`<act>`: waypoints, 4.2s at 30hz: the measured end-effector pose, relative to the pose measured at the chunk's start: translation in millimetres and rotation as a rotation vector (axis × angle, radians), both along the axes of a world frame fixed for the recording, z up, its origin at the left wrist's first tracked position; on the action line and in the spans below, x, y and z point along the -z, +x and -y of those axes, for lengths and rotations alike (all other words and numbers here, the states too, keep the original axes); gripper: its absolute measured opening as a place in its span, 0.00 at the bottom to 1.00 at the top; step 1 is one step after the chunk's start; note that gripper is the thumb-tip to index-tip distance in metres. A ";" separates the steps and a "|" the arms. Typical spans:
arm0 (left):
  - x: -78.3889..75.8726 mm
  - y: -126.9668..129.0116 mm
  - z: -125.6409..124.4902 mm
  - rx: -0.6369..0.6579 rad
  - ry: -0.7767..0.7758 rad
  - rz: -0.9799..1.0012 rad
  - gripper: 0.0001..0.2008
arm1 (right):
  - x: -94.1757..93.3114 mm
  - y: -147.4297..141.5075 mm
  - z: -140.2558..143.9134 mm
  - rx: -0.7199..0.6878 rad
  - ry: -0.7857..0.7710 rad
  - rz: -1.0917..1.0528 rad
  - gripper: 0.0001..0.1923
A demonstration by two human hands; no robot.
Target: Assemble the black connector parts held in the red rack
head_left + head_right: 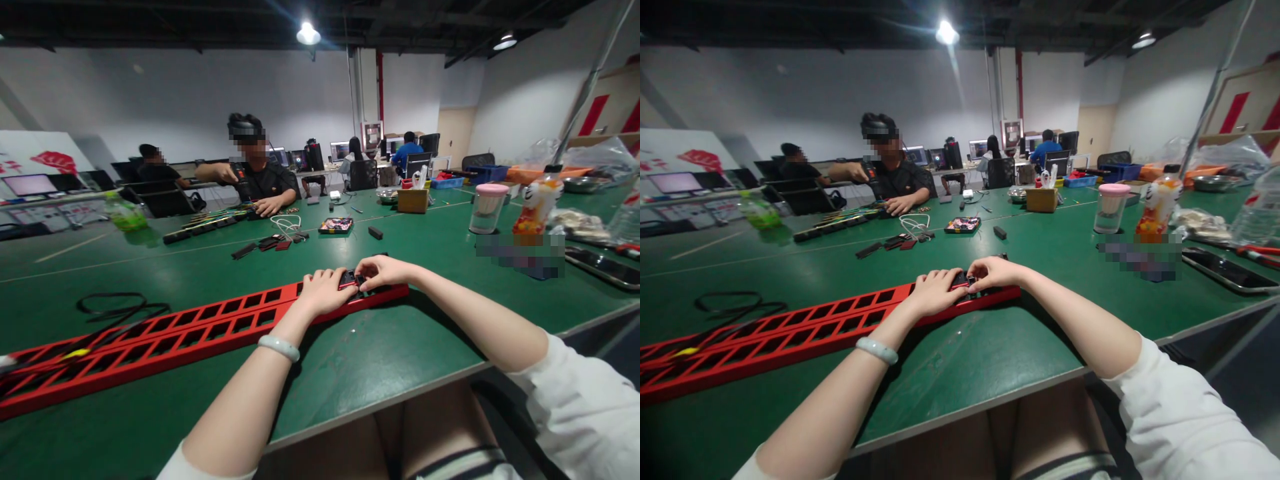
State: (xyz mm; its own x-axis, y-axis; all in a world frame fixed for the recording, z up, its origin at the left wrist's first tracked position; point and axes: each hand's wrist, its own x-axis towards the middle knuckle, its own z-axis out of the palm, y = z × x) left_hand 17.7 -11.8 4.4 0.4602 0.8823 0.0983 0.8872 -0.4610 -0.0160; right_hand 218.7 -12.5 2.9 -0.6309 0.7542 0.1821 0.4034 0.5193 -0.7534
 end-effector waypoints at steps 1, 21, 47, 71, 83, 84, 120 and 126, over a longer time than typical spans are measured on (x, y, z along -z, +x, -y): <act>1.7 0.2 2.3 0.001 0.006 0.002 0.35 | 0.0 0.0 0.4 -0.005 -0.001 -0.006 0.23; 2.6 6.7 -1.8 -0.064 -0.040 0.010 0.36 | -1.0 -0.5 2.1 0.003 0.071 0.051 0.23; 4.8 8.6 -0.8 -0.033 0.015 -0.050 0.27 | -1.0 -2.0 4.1 0.026 0.170 0.044 0.22; 4.5 8.7 0.3 -0.021 0.027 -0.046 0.28 | -2.0 -3.7 2.8 0.010 0.330 0.186 0.20; -0.1 10.5 4.8 -0.046 -0.004 -0.055 0.29 | -2.3 -1.5 3.8 -0.013 0.364 0.191 0.15; -0.6 10.7 5.1 -0.047 -0.006 -0.054 0.29 | -2.3 -1.5 3.7 -0.016 0.365 0.193 0.15; -3.5 14.8 8.7 -0.077 -0.016 -0.061 0.28 | -2.1 -3.5 6.2 0.000 0.366 0.191 0.11; -3.0 14.7 8.4 -0.080 -0.015 -0.064 0.28 | -0.6 -3.9 4.9 0.007 0.386 0.205 0.12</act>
State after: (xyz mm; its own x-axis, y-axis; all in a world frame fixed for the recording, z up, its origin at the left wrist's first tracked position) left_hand 32.4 -20.2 7.5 0.3935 0.9175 0.0575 0.9185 -0.3896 -0.0678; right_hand 214.8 -17.4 3.5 -0.6781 0.6601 0.3230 0.5292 0.7436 -0.4087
